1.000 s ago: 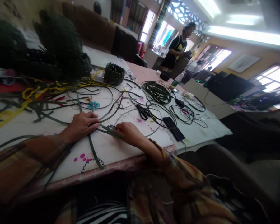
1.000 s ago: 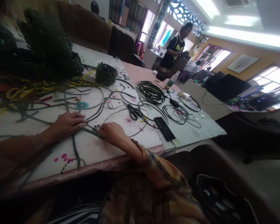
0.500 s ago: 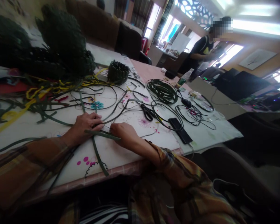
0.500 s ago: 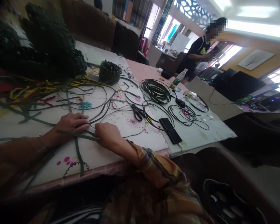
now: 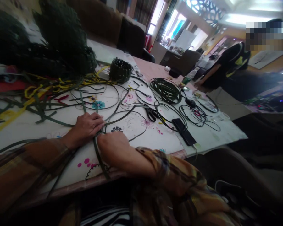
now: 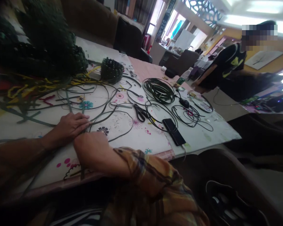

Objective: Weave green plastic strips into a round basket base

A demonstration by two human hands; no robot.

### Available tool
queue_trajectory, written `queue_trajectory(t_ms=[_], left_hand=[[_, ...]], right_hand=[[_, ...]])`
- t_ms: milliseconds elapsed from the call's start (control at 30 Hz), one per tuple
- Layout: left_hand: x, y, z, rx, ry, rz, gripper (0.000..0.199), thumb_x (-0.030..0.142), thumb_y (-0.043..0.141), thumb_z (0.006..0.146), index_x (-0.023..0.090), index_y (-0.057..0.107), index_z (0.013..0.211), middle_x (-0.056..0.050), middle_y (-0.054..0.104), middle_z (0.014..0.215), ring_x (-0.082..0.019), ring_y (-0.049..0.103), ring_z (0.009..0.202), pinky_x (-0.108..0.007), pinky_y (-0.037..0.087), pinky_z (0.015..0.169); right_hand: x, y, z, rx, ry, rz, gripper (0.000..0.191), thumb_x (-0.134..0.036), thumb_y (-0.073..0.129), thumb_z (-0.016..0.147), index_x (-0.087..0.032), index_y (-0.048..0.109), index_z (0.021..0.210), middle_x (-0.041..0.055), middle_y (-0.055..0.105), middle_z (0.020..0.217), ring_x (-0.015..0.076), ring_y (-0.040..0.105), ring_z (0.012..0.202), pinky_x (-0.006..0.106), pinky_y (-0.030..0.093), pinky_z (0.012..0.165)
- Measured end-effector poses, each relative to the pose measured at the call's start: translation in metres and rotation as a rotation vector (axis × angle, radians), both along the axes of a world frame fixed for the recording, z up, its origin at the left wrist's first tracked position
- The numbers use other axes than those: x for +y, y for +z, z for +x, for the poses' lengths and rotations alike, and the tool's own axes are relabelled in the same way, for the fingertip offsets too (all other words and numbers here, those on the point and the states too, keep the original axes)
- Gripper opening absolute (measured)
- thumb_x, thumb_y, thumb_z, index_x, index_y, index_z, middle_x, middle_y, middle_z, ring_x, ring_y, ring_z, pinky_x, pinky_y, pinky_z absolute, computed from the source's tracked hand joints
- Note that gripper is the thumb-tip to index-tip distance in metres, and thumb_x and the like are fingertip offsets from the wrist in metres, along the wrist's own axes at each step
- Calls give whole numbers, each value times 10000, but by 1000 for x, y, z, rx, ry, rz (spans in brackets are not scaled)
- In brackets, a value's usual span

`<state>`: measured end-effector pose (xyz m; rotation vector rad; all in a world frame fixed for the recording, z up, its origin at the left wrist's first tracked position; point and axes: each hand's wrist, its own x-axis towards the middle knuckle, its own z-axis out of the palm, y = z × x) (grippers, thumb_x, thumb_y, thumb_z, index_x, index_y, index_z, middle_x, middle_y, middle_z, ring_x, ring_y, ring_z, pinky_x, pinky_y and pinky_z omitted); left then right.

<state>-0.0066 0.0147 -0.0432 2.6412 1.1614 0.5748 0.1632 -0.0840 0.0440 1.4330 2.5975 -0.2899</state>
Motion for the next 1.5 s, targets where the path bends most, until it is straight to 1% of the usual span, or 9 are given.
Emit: queue_trajectory(t_ms=[100,200,367,533,767,933,1100,1333,1500], left_hand=[[-1,1,3,4,37,-21,552,518,373,1108,261,854,1196,-130,772,1313,-361,696,1117,-522,512,961],[2,3,-1,-42,40,-82,558,573,402,1090,262,838,1249,-118,780,1317,-356,704,1174,-518,529,1034],[18,-4,-28,-239,-60,-303,720,736,314,1107,287,738,1477,-60,734,1506,-313,638,1425,-445,463,1266],[25,-12,-42,-231,-111,-335,793,853,413,1029,299,674,1534,-74,711,1538,-326,647,1417,-442,475,1255],[6,-5,-31,-83,-113,-159,552,524,392,1114,262,667,1514,-95,689,1570,-333,602,1472,-507,410,1288],[-8,-7,-28,-12,-75,8,555,288,340,1118,305,673,1562,-101,568,1694,-368,346,1680,-727,71,1368],[-10,-4,-28,-16,-217,-157,601,321,231,1164,310,551,1672,-51,538,1724,-237,412,1655,-521,182,1404],[-5,0,-29,64,-230,-191,602,470,291,1162,317,509,1703,-49,490,1760,-284,345,1685,-543,164,1399],[-14,0,-23,54,-202,-105,619,478,322,1148,241,552,1672,-83,538,1725,-303,441,1625,-489,283,1373]], right_hand=[[-25,-37,-7,-19,49,207,468,-72,401,1073,116,627,1438,249,814,941,251,805,784,299,574,597],[-33,-53,-4,-26,112,348,474,-21,358,1059,182,600,1413,248,800,887,248,803,735,306,576,559],[-31,-48,4,-15,117,346,465,-8,364,1058,191,568,1425,230,804,888,245,800,698,321,586,524],[-30,-46,3,-34,119,267,463,-25,378,1066,183,551,1442,252,802,911,253,815,737,323,606,557],[-27,-45,8,-23,172,263,452,6,371,1064,182,565,1432,250,802,895,246,826,762,298,597,562],[-29,-49,9,-9,154,291,461,2,345,1070,181,558,1436,227,802,880,238,816,727,303,594,545],[-29,-49,9,-20,141,263,464,9,329,1069,158,550,1448,245,808,922,252,833,786,314,614,575],[-29,-47,12,-16,146,251,469,-19,342,1080,166,526,1469,243,803,908,247,824,781,314,605,598],[-31,-46,12,-26,112,250,473,-8,331,1074,167,535,1464,216,793,852,235,807,728,304,591,574]])
